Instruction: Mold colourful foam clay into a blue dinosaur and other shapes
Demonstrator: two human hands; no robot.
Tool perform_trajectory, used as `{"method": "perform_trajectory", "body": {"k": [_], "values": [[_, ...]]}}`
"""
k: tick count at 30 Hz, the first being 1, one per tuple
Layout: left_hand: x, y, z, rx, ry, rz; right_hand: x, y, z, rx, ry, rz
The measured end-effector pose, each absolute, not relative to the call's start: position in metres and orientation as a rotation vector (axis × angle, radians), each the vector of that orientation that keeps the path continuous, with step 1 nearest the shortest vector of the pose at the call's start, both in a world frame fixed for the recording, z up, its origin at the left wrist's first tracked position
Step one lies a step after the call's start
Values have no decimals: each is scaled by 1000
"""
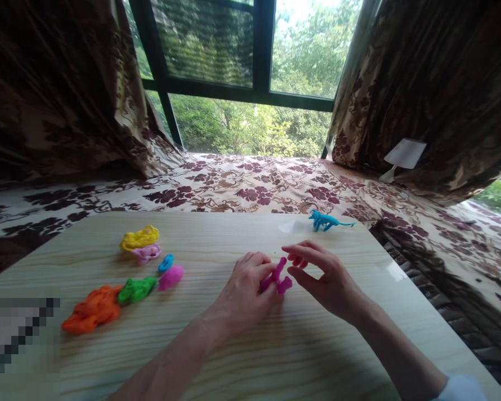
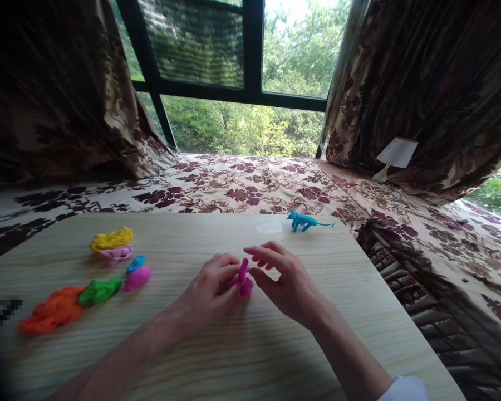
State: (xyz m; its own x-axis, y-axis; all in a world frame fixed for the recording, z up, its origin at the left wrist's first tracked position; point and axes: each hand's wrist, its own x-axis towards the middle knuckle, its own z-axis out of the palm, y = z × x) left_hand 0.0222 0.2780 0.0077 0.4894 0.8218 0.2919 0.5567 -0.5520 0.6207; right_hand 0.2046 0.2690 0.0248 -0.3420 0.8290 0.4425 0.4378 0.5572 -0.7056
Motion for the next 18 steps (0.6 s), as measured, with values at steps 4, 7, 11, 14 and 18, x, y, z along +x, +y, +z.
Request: {"method": "perform_trajectory", "body": {"k": [4, 7, 11, 14, 18], "values": [[20, 279, 13, 2207, 1086, 818, 203, 268, 30, -966, -2070, 569], [19, 281, 17, 2005, 1023, 902, 202, 268, 29, -988, -2049, 545], [21, 285, 20, 1824, 939, 961, 201, 270, 25, -1014, -2014, 472], [24, 288, 19, 1799, 945, 959, 200, 269, 25, -1048, -2035, 420], [24, 291, 19, 1835, 985, 951, 200, 269, 28, -1038, -2121, 296]]}}
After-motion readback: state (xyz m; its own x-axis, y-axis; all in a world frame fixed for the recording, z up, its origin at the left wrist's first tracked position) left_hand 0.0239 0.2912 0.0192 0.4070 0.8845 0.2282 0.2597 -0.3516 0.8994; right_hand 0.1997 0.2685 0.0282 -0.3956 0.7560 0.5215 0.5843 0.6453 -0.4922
